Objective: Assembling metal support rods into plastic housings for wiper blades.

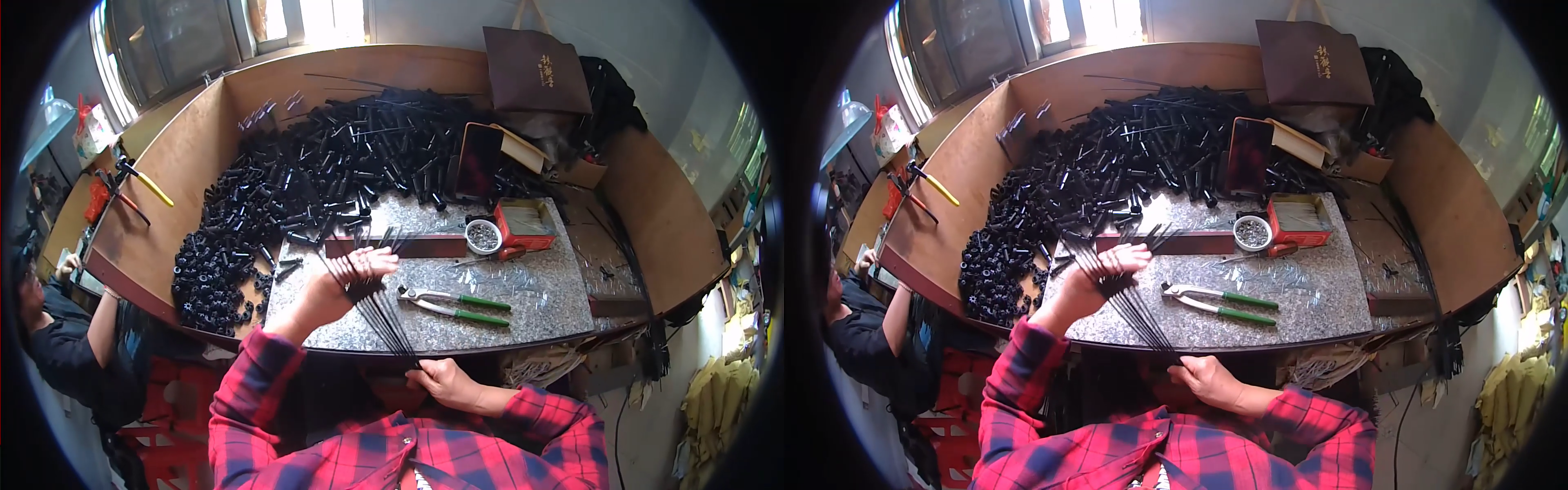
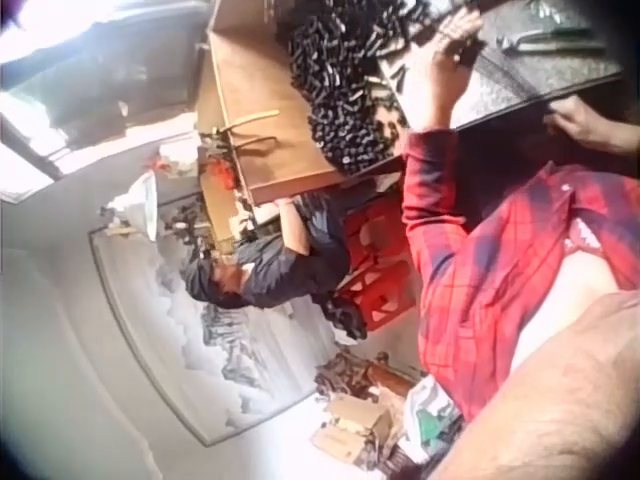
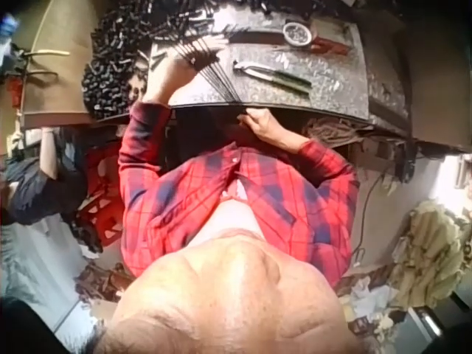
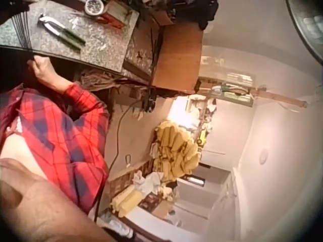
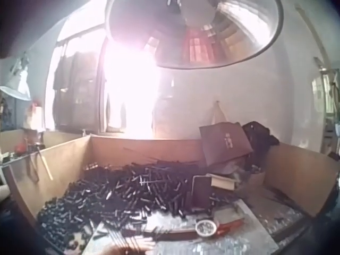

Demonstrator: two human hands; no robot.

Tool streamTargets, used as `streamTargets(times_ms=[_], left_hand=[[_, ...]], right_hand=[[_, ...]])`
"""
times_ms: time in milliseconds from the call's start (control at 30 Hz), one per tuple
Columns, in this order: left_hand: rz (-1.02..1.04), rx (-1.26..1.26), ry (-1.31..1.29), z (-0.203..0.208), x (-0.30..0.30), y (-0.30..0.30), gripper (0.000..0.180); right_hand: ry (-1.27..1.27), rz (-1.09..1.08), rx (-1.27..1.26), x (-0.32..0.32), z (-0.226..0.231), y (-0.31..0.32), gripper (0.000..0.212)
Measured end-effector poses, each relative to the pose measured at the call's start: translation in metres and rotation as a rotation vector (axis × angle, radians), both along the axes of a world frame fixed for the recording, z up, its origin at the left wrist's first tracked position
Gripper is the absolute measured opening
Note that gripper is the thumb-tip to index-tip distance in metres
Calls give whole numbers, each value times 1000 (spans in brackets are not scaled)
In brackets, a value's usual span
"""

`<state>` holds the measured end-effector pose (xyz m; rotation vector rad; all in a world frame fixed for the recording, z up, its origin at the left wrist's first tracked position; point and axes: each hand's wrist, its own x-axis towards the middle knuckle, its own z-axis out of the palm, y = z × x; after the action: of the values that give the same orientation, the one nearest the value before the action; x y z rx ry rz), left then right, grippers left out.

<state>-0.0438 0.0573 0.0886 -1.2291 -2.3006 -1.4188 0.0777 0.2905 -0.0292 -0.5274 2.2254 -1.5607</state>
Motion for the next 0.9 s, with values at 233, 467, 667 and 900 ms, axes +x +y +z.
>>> streamTargets(times_ms=[233,467,667,900], left_hand=[[-59,-412,-253,2,37,-45,65],[4,-606,-92,-20,57,-31,87],[106,-765,273,-74,69,0,79],[80,-702,293,-71,67,2,71]], right_hand=[[246,-14,121,0,-54,-17,25],[296,-14,248,-12,-120,-35,35],[286,149,227,-16,-37,-25,49],[122,383,160,-7,3,24,45]])
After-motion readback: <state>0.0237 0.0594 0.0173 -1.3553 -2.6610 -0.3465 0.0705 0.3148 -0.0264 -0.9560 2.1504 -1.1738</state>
